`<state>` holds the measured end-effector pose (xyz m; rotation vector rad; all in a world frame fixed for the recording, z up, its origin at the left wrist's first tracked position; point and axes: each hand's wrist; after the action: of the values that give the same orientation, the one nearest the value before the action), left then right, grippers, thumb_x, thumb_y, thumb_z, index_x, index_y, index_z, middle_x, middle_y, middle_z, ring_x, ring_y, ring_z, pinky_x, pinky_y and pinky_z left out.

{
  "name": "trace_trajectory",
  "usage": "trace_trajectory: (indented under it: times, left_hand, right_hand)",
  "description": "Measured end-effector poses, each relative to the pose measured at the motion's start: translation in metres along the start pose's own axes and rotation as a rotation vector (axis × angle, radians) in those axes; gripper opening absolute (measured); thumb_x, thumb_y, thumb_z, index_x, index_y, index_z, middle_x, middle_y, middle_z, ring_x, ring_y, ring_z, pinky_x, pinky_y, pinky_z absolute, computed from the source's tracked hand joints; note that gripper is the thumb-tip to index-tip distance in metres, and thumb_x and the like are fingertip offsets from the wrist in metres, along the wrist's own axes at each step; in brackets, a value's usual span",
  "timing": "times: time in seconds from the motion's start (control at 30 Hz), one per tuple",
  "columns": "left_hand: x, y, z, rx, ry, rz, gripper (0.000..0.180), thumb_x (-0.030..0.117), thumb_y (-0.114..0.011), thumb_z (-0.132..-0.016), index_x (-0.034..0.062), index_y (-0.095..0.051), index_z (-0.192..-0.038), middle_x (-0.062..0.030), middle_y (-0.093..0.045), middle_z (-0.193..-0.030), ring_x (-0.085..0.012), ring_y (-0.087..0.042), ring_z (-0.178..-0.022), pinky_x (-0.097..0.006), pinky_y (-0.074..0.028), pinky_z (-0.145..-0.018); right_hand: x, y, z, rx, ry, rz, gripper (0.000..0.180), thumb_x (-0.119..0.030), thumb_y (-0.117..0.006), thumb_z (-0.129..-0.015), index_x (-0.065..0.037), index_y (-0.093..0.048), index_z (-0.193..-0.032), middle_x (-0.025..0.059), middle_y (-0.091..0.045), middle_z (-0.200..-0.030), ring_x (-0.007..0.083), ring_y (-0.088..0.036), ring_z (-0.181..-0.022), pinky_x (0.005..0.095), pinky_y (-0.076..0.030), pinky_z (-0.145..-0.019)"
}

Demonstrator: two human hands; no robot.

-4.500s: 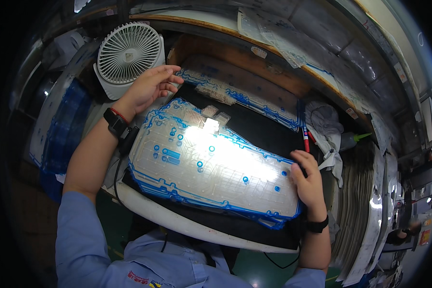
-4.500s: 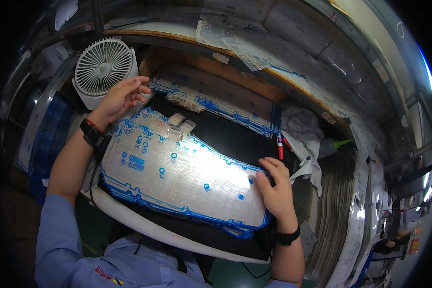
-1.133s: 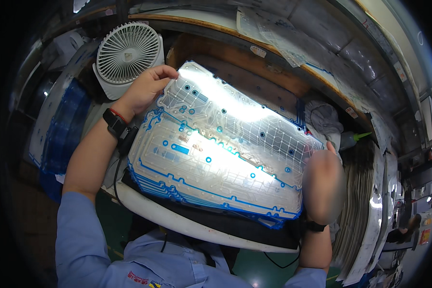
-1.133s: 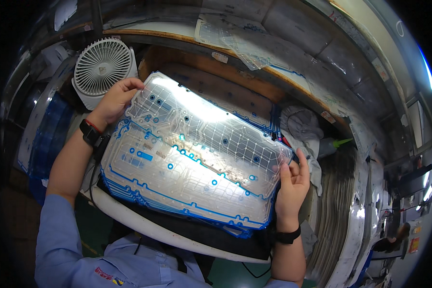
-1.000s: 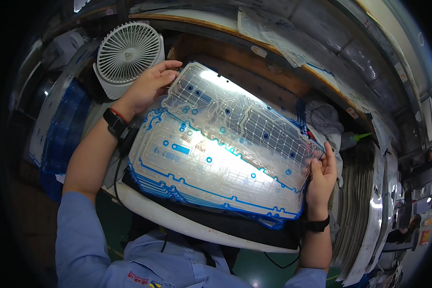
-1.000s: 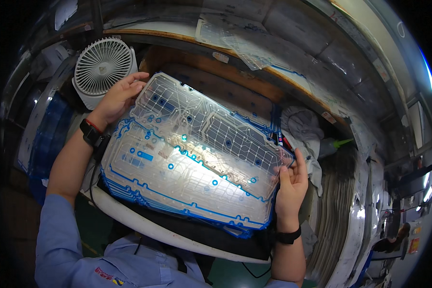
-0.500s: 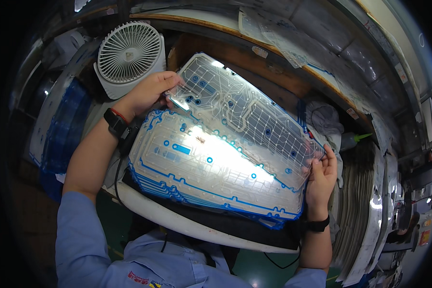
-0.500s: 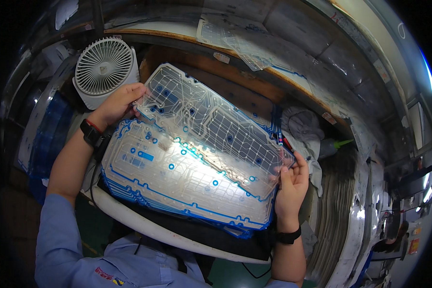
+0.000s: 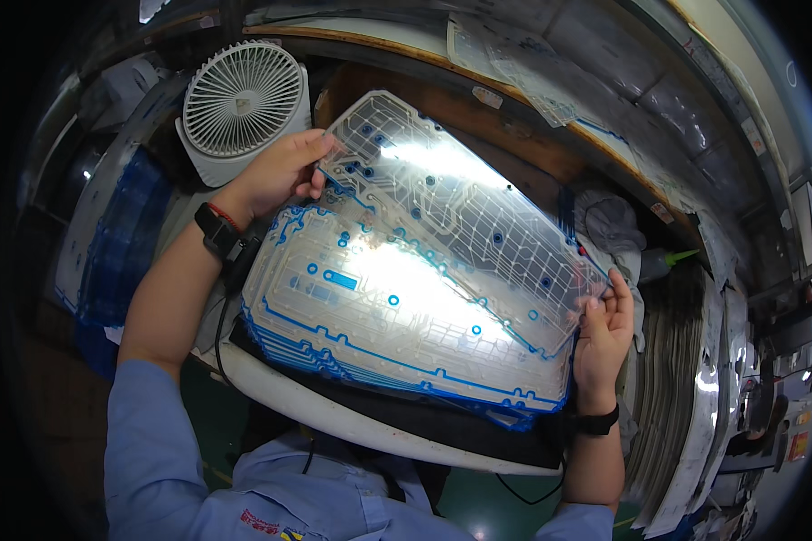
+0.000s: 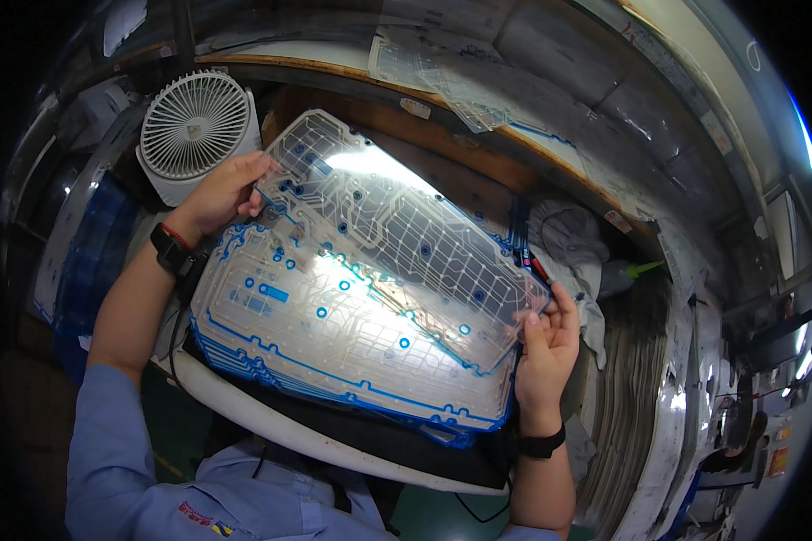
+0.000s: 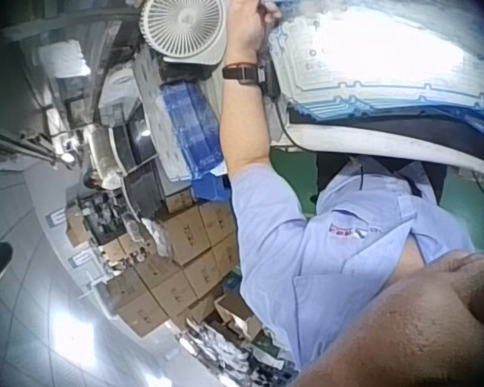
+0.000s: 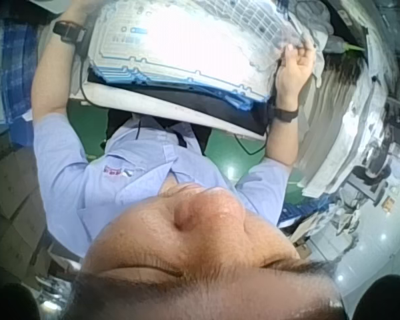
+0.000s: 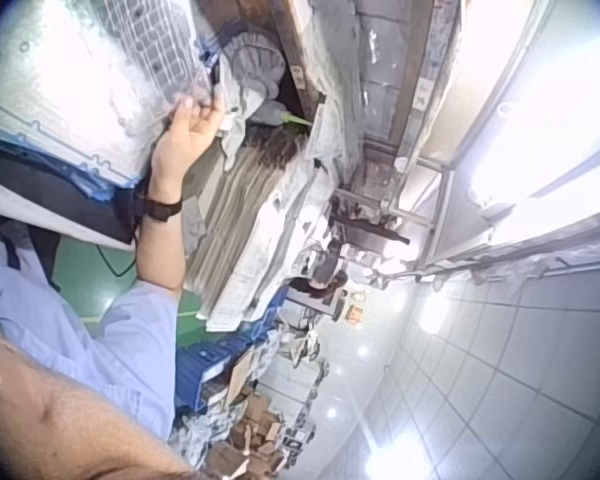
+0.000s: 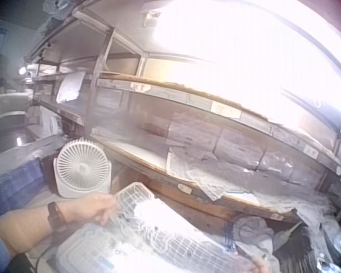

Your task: Cleaning transparent electronic membrane sheets using a liquid from a squeeze bottle and a cloth.

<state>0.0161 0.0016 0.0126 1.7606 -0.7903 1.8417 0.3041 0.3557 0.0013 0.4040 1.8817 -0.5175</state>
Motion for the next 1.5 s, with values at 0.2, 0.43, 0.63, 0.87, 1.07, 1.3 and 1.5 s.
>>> trace_trajectory:
  times: [0.2,0.43,0.63,0.87,1.07,1.3,1.5]
  left_hand:
    - [0.002,-0.006,-0.002,0.214,-0.023,0.166,0.041,0.028,-0.043,-0.101,-0.0024,-0.046,-0.128,-0.0092,-0.065,-0.095,-0.0106,-0.063,-0.071,-0.017,-0.049,-0.058]
    - [-0.004,0.009,-0.006,0.099,-0.039,0.105,0.04,0.025,-0.044,-0.101,-0.0034,-0.044,-0.129,-0.0136,-0.063,-0.108,-0.0132,-0.064,-0.087,-0.021,-0.052,-0.071]
    - [-0.003,0.006,-0.005,0.072,-0.02,0.088,0.034,0.023,-0.043,-0.101,-0.0026,-0.05,-0.122,-0.0125,-0.064,-0.105,-0.0131,-0.064,-0.085,-0.021,-0.052,-0.068]
    - [-0.001,-0.002,-0.001,-0.048,0.039,0.009,0.026,0.019,-0.05,-0.098,0.0008,-0.056,-0.116,-0.0111,-0.067,-0.101,-0.0104,-0.065,-0.078,-0.021,-0.052,-0.067]
    - [0.004,0.002,0.003,-0.053,0.04,-0.19,0.018,0.013,-0.056,-0.094,0.0028,-0.059,-0.109,-0.0072,-0.068,-0.095,-0.0082,-0.064,-0.077,-0.021,-0.052,-0.068]
    - [0.004,-0.013,0.003,-0.016,0.01,0.076,0.023,0.02,-0.05,-0.098,0.0024,-0.057,-0.111,-0.0062,-0.066,-0.098,-0.0085,-0.063,-0.086,-0.022,-0.052,-0.072]
    - [0.012,-0.006,0.007,-0.135,0.094,-0.003,0.024,0.022,-0.049,-0.099,0.0024,-0.058,-0.108,-0.0047,-0.067,-0.088,-0.0049,-0.059,-0.065,-0.017,-0.044,-0.053]
  right_hand:
    - [0.0,-0.001,-0.002,0.069,0.022,0.041,0.045,-0.001,-0.05,-0.094,0.002,-0.037,-0.137,0.0062,-0.055,-0.107,0.0086,-0.055,-0.091,0.0217,-0.047,-0.08]
    - [0.01,0.004,-0.004,-0.049,0.018,0.459,0.033,-0.008,-0.051,-0.095,0.003,-0.051,-0.126,0.0097,-0.055,-0.117,0.0171,-0.053,-0.108,0.0283,-0.04,-0.096]
    - [0.003,0.0,-0.002,-0.247,0.123,0.702,0.013,-0.007,-0.058,-0.09,0.001,-0.062,-0.099,0.0095,-0.059,-0.105,0.0169,-0.055,-0.099,0.0269,-0.041,-0.088]
    - [-0.001,-0.002,0.001,-0.044,0.023,0.448,0.008,-0.006,-0.059,-0.091,0.0,-0.062,-0.095,-0.0012,-0.056,-0.087,0.0046,-0.049,-0.075,0.018,-0.038,-0.069]
    - [-0.002,-0.004,0.002,-0.03,-0.021,0.478,0.01,-0.009,-0.061,-0.091,0.0,-0.062,-0.095,-0.0016,-0.058,-0.086,0.0042,-0.048,-0.074,0.0175,-0.037,-0.068]
    - [0.004,-0.003,-0.001,-0.027,0.182,0.435,0.012,-0.011,-0.06,-0.093,-0.001,-0.062,-0.099,-0.0033,-0.057,-0.087,0.0036,-0.049,-0.076,0.0181,-0.039,-0.069]
    - [0.004,0.0,0.0,0.074,0.041,0.384,0.015,-0.012,-0.058,-0.095,0.0,-0.061,-0.103,-0.003,-0.057,-0.086,0.003,-0.048,-0.076,0.0171,-0.038,-0.068]
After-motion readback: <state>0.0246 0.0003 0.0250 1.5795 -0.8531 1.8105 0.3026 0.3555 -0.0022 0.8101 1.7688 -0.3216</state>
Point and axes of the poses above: each hand's wrist, its own z-axis away from the middle knuckle, its own y-axis out of the back of the hand, x = y × z
